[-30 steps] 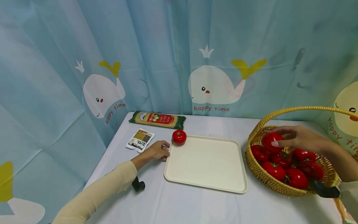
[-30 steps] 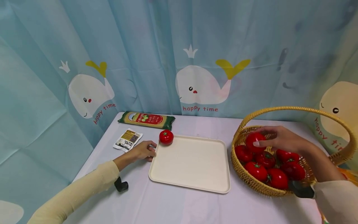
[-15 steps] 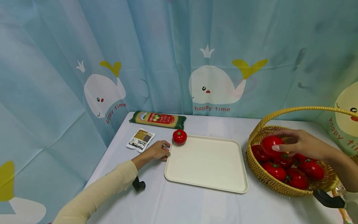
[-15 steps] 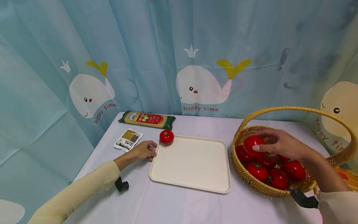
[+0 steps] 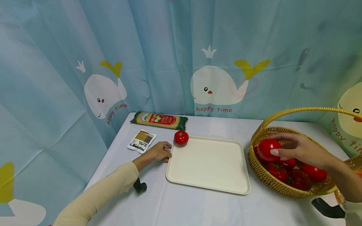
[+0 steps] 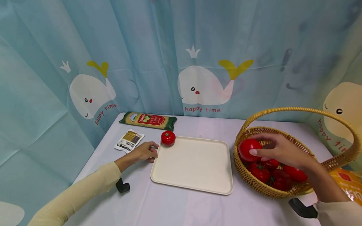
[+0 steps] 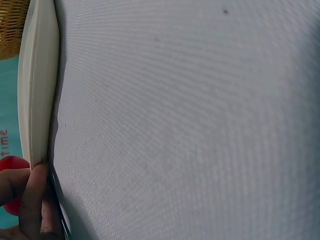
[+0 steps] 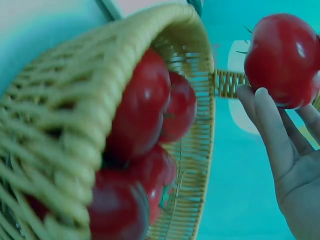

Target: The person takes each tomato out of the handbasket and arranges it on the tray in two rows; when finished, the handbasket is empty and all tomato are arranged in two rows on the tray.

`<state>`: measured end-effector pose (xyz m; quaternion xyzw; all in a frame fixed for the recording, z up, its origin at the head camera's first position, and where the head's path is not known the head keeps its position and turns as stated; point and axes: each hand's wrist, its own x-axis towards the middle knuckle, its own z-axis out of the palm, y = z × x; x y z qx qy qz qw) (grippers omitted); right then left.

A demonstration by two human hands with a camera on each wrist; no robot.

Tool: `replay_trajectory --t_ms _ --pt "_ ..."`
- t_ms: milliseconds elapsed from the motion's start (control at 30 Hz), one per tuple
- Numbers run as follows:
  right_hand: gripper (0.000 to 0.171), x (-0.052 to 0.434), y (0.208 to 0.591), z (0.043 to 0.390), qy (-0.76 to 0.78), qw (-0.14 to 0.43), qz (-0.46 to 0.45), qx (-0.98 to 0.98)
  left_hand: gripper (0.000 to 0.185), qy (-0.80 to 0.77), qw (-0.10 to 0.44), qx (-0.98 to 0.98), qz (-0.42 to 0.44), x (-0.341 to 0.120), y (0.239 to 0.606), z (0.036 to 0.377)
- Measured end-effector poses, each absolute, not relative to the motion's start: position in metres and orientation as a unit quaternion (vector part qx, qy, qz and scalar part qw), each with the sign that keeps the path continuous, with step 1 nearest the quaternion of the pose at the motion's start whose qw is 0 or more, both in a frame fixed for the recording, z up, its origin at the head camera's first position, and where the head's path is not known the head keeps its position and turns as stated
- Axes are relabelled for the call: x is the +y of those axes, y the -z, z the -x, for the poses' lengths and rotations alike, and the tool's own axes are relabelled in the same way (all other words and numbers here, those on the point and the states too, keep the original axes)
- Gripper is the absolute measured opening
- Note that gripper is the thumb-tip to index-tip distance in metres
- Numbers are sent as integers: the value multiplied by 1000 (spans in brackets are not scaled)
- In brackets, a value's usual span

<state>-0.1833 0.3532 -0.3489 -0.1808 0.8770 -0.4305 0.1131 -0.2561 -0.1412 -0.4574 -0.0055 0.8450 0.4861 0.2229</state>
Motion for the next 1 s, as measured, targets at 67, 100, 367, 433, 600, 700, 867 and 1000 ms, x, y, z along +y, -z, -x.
replay_trajectory --t_ms 67,100,367,433,600,700,867,1000 --pt "41 349 349 181 437 114 183 873 43 -488 224 844 6 -141 458 256" --pt "42 347 349 181 441 114 184 871 43 -488 225 843 7 -141 458 257" --pt "45 327 354 177 458 95 201 861 43 -491 224 842 3 -142 460 257" --pt "46 322 356 176 461 87 208 858 43 -488 224 844 3 -142 460 257" --pt "51 309 358 176 462 74 213 858 43 -485 225 845 2 -142 459 256" --pt "50 302 360 176 469 76 217 853 43 -485 226 845 2 -142 459 256" --pt "48 295 365 179 500 89 233 829 42 -485 221 846 1 -142 458 255" --pt "48 288 369 180 504 87 237 826 41 -485 219 847 0 -142 458 255"
